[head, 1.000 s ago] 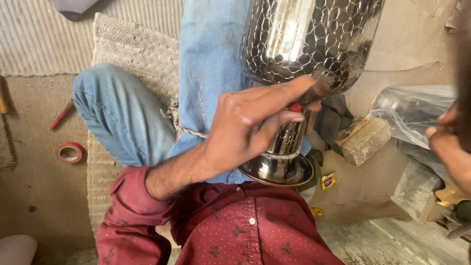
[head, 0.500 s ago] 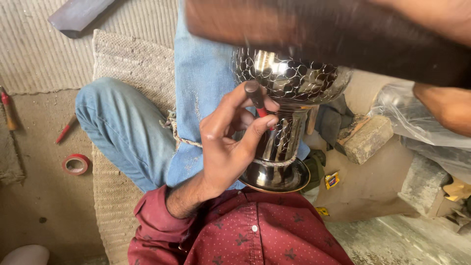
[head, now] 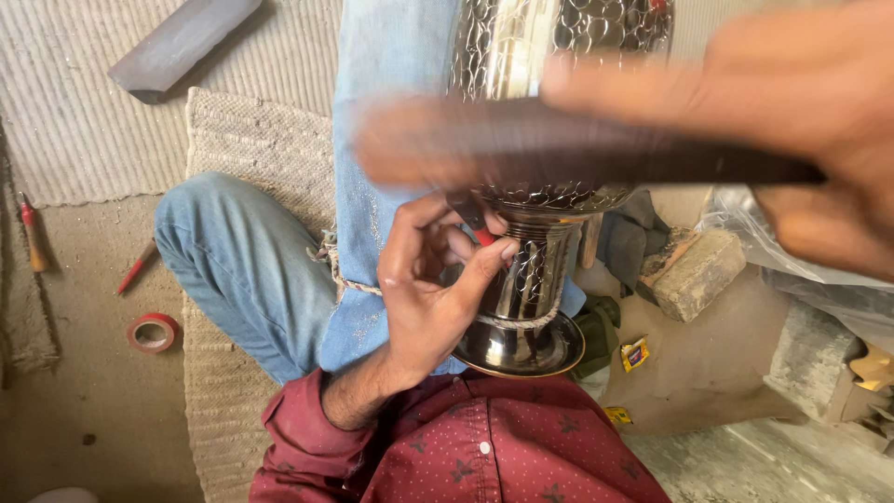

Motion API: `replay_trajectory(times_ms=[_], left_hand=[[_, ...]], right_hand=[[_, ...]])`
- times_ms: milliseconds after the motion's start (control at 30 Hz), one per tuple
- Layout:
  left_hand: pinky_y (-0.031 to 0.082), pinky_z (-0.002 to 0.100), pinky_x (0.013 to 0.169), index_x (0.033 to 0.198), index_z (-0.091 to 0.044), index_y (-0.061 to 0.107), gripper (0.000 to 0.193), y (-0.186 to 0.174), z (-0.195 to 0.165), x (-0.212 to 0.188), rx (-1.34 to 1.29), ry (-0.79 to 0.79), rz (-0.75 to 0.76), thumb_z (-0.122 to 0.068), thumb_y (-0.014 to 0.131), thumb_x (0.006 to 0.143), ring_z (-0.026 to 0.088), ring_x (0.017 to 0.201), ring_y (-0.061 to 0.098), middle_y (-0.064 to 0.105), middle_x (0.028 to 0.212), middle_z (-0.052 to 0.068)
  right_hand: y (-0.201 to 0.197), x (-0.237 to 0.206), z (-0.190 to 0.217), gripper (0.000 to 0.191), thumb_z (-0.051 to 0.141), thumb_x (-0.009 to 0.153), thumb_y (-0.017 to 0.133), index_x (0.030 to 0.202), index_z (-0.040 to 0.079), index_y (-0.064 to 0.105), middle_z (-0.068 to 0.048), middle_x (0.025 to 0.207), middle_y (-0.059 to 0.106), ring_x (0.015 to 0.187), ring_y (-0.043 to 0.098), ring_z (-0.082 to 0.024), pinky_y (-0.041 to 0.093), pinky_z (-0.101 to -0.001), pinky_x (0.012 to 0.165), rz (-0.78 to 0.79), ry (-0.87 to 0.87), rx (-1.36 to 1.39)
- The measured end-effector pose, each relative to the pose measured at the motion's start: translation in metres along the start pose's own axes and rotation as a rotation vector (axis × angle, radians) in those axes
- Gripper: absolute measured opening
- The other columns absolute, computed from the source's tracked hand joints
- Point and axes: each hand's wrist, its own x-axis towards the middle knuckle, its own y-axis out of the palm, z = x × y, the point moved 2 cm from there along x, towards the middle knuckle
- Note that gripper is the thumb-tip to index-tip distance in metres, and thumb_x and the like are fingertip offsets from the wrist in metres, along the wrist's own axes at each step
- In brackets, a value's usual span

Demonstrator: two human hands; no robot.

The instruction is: The person sits cross-legged on the floor with a silver metal vase-like vessel held between the legs. The person holds a punch against the vessel's stem and repeatedly strikes the punch with a wooden mallet, repositioning the punch around the stem to work the metal surface.

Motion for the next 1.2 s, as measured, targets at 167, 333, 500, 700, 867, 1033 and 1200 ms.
replay_trajectory(times_ms=[167,333,500,700,867,1033,1200], left_hand=[[0.057,0.018,0.067,0.133,0.001,0.055,0.041,0.000,-0.011,0.014,0.162,0.051,0.127,0.004,0.076,0.097,0.004,0.077,0.066,0.077,0.116,0.013],[0.064,0.024,0.085,0.141,-0.003,0.055,0.044,0.001,-0.028,0.031,0.410,0.257,0.419,-0.004,0.075,0.102,0.016,0.104,0.078,0.075,0.123,0.008],[0.064,0.028,0.090,0.143,-0.007,0.055,0.047,0.003,-0.034,0.042,0.525,0.306,0.477,-0.009,0.076,0.100,0.024,0.110,0.077,0.072,0.129,0.009],[0.064,0.028,0.090,0.143,-0.009,0.055,0.046,0.005,-0.034,0.045,0.541,0.333,0.584,-0.006,0.075,0.101,0.022,0.107,0.078,0.074,0.123,0.006],[0.065,0.028,0.083,0.149,-0.016,0.056,0.051,0.005,-0.033,0.054,0.503,0.277,0.749,-0.006,0.073,0.101,0.019,0.101,0.078,0.076,0.122,0.002],[0.062,0.033,0.081,0.144,-0.016,0.057,0.054,0.009,-0.034,0.065,0.515,0.406,0.874,-0.002,0.072,0.094,0.024,0.098,0.076,0.076,0.119,0.004],[0.062,0.032,0.088,0.144,-0.017,0.053,0.062,0.009,-0.033,0.072,0.414,0.493,0.964,0.005,0.067,0.088,0.024,0.109,0.074,0.074,0.125,0.003]], right_hand=[[0.034,-0.043,-0.026,0.099,-0.015,0.068,0.062,0.156,0.028,0.045,-0.003,0.079,0.064,0.066,0.059,-0.015,0.051,-0.0329,0.063,0.043,0.213,0.120],[0.097,-0.113,-0.074,0.081,-0.012,0.073,0.064,0.145,0.020,0.047,-0.005,0.082,0.065,0.069,0.062,-0.016,0.053,-0.0319,0.064,-0.109,0.457,0.308],[0.153,-0.168,-0.085,0.062,-0.008,0.077,0.065,0.134,0.013,0.050,-0.006,0.086,0.065,0.073,0.064,-0.016,0.055,-0.0310,0.066,-0.242,0.638,0.452],[0.165,-0.176,-0.050,0.041,-0.005,0.083,0.066,0.121,0.004,0.053,-0.008,0.091,0.066,0.077,0.066,-0.017,0.056,-0.0299,0.067,-0.318,0.672,0.495],[0.151,-0.159,-0.012,0.025,-0.002,0.087,0.067,0.110,-0.003,0.056,-0.009,0.095,0.066,0.080,0.069,-0.018,0.058,-0.0290,0.069,-0.373,0.684,0.592],[0.144,-0.163,0.011,0.019,-0.002,0.089,0.071,0.102,-0.005,0.058,-0.012,0.089,0.065,0.077,0.066,-0.019,0.052,-0.0302,0.068,-0.452,0.683,0.378],[0.152,-0.177,0.018,0.017,-0.002,0.097,0.073,0.101,-0.007,0.057,-0.013,0.094,0.062,0.082,0.061,-0.018,0.050,-0.0273,0.071,-0.513,0.667,0.416]])
